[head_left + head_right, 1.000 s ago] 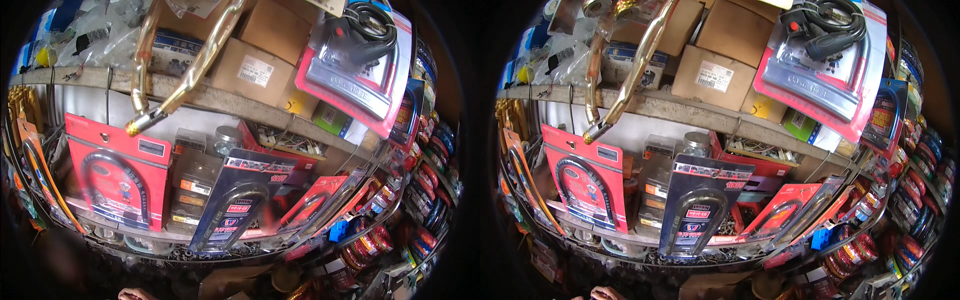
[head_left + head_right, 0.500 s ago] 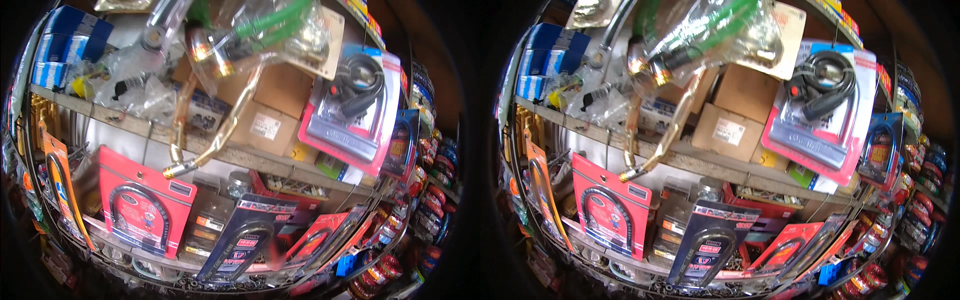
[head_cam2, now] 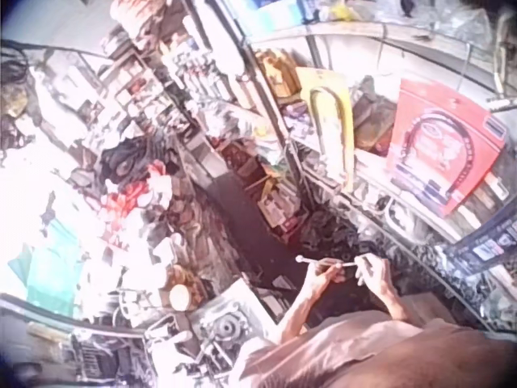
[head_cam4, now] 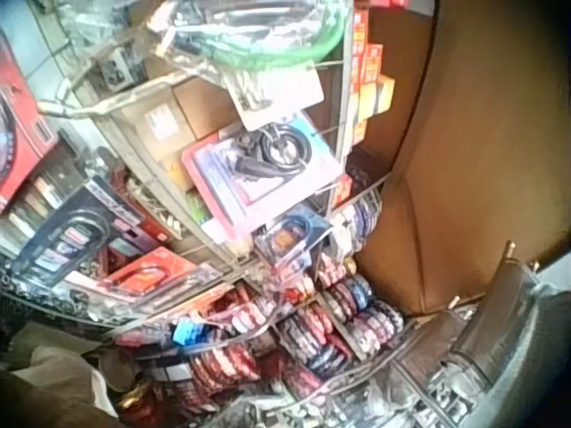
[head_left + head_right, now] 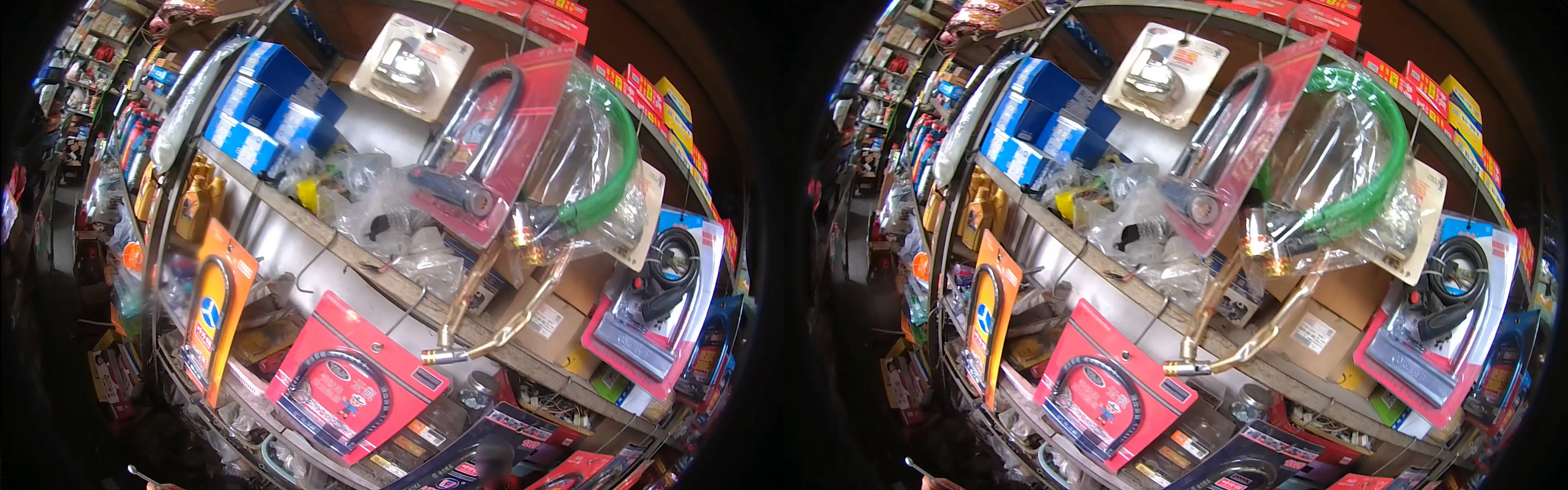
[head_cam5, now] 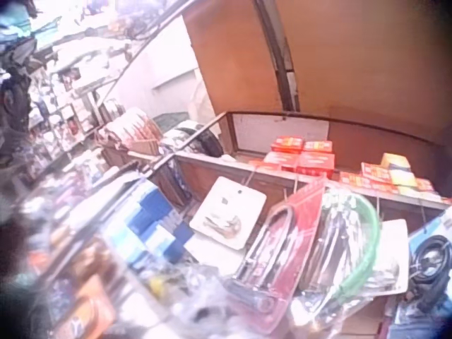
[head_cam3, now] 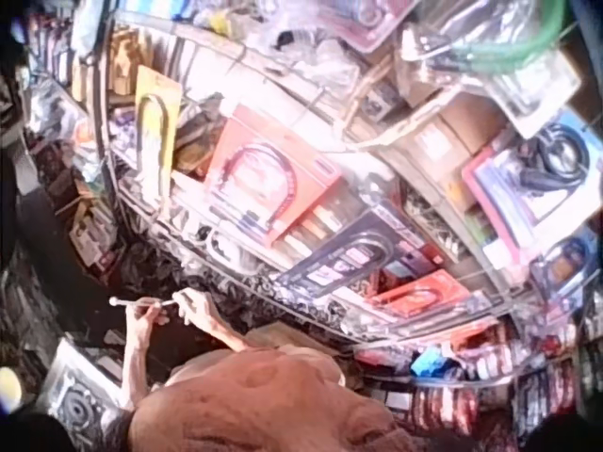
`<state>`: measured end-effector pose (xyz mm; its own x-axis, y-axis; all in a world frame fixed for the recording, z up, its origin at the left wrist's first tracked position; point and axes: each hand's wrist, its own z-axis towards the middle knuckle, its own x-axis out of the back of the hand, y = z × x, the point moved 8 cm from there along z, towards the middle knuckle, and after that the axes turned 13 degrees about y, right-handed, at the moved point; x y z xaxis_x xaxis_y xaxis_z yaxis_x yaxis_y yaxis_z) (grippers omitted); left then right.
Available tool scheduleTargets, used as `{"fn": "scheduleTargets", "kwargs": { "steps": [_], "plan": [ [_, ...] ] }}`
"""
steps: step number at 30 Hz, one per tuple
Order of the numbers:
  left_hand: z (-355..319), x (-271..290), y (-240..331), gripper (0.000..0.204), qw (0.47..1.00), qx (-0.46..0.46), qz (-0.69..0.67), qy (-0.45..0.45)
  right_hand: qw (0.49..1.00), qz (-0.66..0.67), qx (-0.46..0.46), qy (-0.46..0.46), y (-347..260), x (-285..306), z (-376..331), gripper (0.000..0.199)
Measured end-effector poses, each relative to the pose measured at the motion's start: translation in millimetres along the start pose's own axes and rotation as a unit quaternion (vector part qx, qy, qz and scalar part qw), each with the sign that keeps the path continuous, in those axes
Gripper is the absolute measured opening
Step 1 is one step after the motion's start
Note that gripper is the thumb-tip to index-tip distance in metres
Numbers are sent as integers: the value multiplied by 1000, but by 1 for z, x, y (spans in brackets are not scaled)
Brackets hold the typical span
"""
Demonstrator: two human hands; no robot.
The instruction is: The person browses shelves of packaged bicycle parts, then moves to a cluttered workbench. They pick up a socket wrench and a socket, inspect them, and attempt to fit the socket onto the wrench handle. They continue to manipulate the two metal pieces, trying to align them.
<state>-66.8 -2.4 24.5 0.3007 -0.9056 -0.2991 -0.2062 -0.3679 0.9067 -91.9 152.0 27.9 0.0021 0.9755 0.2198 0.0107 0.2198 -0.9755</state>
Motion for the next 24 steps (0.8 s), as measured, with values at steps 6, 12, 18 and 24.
{"fn": "scheduleTargets", "kwargs": {
  "steps": [6, 12, 18, 24],
  "plan": [
    [1, 9, -5, 13, 998, 54, 7, 25, 998, 53, 32, -6, 13, -10, 6, 17],
    [1, 9, -5, 15, 997, 74, 8, 25, 995, 26, 66, -73, -4, -9, 6, 19],
    [4, 13, 1, 17, 999, 34, 27, 2, 992, -9, 51, -111, -5, -12, 9, 18],
    [5, 10, 5, 19, 999, 31, 27, -6, 992, -84, -28, -86, 2, -12, 15, 30]
  ]
}}
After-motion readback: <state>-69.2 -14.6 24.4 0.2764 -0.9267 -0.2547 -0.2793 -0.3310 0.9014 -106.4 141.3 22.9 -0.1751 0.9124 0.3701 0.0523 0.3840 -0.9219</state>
